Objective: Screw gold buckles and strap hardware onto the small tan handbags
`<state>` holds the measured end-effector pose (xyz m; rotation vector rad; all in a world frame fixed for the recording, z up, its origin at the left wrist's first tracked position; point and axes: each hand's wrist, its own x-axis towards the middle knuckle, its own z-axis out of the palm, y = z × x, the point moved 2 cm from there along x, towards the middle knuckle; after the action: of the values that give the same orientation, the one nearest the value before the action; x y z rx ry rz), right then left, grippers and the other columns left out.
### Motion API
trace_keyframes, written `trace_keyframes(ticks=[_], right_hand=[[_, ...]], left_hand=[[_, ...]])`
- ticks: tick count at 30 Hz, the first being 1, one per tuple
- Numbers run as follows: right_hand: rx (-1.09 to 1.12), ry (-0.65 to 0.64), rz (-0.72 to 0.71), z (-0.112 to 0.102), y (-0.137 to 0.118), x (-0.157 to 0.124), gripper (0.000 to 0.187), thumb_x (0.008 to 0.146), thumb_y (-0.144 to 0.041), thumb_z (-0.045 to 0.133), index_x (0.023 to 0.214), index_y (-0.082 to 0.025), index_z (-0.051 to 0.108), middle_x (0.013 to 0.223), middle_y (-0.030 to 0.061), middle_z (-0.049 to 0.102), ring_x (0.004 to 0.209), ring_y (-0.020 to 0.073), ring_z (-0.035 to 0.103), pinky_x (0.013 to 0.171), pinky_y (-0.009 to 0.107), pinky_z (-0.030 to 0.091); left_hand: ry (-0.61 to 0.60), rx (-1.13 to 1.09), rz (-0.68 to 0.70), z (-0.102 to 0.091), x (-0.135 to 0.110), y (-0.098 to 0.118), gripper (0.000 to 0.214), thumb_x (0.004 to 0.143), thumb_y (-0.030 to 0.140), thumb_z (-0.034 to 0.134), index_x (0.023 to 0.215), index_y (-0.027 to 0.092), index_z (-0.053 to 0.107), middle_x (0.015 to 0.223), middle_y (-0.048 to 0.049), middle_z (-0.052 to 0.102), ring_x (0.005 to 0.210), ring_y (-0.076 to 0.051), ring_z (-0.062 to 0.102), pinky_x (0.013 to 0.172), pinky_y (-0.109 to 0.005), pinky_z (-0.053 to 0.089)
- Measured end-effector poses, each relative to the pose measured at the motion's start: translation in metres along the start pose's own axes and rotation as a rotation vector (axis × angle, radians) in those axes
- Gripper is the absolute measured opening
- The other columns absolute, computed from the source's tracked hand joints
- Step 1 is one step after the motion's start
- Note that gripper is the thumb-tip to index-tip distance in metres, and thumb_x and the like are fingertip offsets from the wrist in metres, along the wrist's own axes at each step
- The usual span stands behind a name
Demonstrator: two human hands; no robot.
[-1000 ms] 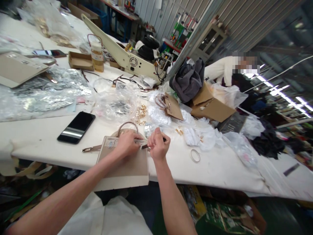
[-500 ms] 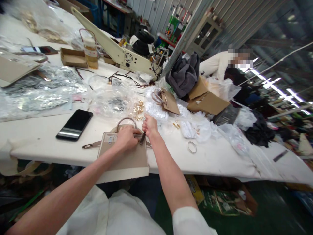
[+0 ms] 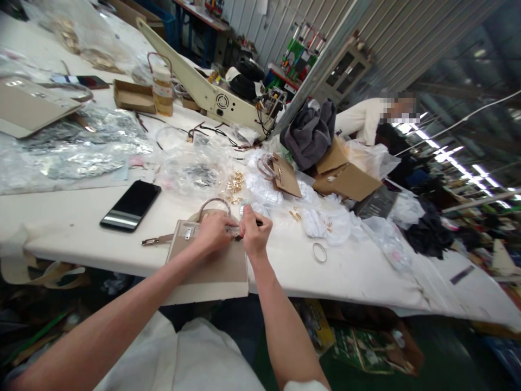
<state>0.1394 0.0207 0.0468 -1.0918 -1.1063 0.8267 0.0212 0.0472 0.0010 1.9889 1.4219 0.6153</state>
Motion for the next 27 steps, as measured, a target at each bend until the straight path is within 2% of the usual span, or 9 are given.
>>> trace_keyframes(ticks=[2, 5, 10, 13, 16, 20, 23, 27], right_hand=[[0.006, -0.001, 0.012, -0.001, 0.0, 0.002, 0.069, 0.097, -0.062, 0.077, 0.055, -0.023, 0.04, 0.049, -0.0067, 0.032, 0.041, 0.0082, 0.031, 0.04, 0.026, 0.025], [0.085, -0.024, 0.118, -0.004, -0.005, 0.019, 0.072, 0.093, -0.063, 0.081, 0.055, -0.024, 0.035, 0.048, -0.0085, 0.027, 0.038, 0.0066, 0.026, 0.037, 0.025, 0.019], [0.126, 0.066, 0.291, -0.003, -0.003, 0.061, 0.077, 0.087, -0.074, 0.08, 0.06, -0.025, 0.027, 0.046, -0.0113, 0.022, 0.037, 0.0056, 0.019, 0.031, 0.022, 0.015], [0.089, 0.014, 0.394, 0.005, 0.008, 0.074, 0.077, 0.083, -0.073, 0.084, 0.061, -0.026, 0.028, 0.046, -0.0119, 0.023, 0.036, 0.005, 0.019, 0.031, 0.021, 0.014], [0.063, -0.011, 0.431, 0.01, 0.011, 0.074, 0.075, 0.082, -0.069, 0.087, 0.061, -0.025, 0.029, 0.046, -0.0119, 0.024, 0.035, 0.0047, 0.021, 0.031, 0.021, 0.014], [0.05, -0.023, 0.367, 0.011, 0.005, 0.056, 0.072, 0.085, -0.065, 0.085, 0.06, -0.025, 0.031, 0.047, -0.0112, 0.025, 0.035, 0.0052, 0.022, 0.033, 0.023, 0.013], [0.022, -0.005, 0.219, 0.006, 0.001, 0.031, 0.07, 0.092, -0.062, 0.082, 0.057, -0.024, 0.035, 0.048, -0.0092, 0.027, 0.036, 0.0062, 0.025, 0.035, 0.025, 0.018], [0.064, 0.097, 0.009, -0.009, -0.003, -0.003, 0.07, 0.099, -0.059, 0.076, 0.055, -0.023, 0.036, 0.048, -0.0072, 0.028, 0.039, 0.0079, 0.028, 0.039, 0.027, 0.025]], left_hand=[[-0.001, 0.011, 0.006, 0.0, -0.001, 0.0, 0.034, 0.089, 0.024, 0.067, 0.114, 0.033, 0.089, 0.114, -0.0151, 0.076, 0.122, -0.038, 0.064, 0.106, -0.051, 0.045], [-0.001, 0.018, 0.003, -0.002, -0.001, 0.0, 0.035, 0.087, 0.023, 0.068, 0.114, 0.032, 0.089, 0.114, -0.0149, 0.076, 0.121, -0.037, 0.064, 0.106, -0.049, 0.045], [0.013, 0.03, 0.007, -0.001, -0.003, -0.003, 0.036, 0.087, 0.025, 0.069, 0.117, 0.034, 0.088, 0.115, -0.0133, 0.076, 0.122, -0.036, 0.063, 0.107, -0.048, 0.045], [0.009, 0.025, 0.009, 0.0, -0.002, -0.004, 0.037, 0.087, 0.026, 0.07, 0.118, 0.034, 0.088, 0.115, -0.0132, 0.075, 0.121, -0.036, 0.063, 0.106, -0.048, 0.046], [-0.015, 0.023, 0.0, 0.0, -0.002, -0.003, 0.037, 0.086, 0.027, 0.072, 0.118, 0.034, 0.088, 0.115, -0.0134, 0.074, 0.121, -0.037, 0.063, 0.106, -0.048, 0.047], [-0.019, 0.01, -0.006, -0.001, -0.002, -0.001, 0.037, 0.086, 0.023, 0.071, 0.117, 0.033, 0.088, 0.114, -0.0138, 0.074, 0.123, -0.037, 0.062, 0.108, -0.049, 0.045], [-0.027, -0.004, 0.021, -0.001, -0.003, -0.002, 0.037, 0.086, 0.025, 0.072, 0.119, 0.032, 0.088, 0.116, -0.0144, 0.072, 0.123, -0.038, 0.061, 0.106, -0.05, 0.045], [-0.024, -0.012, 0.032, 0.002, -0.002, -0.003, 0.037, 0.087, 0.022, 0.069, 0.118, 0.032, 0.088, 0.112, -0.0142, 0.072, 0.12, -0.038, 0.061, 0.102, -0.05, 0.044]])
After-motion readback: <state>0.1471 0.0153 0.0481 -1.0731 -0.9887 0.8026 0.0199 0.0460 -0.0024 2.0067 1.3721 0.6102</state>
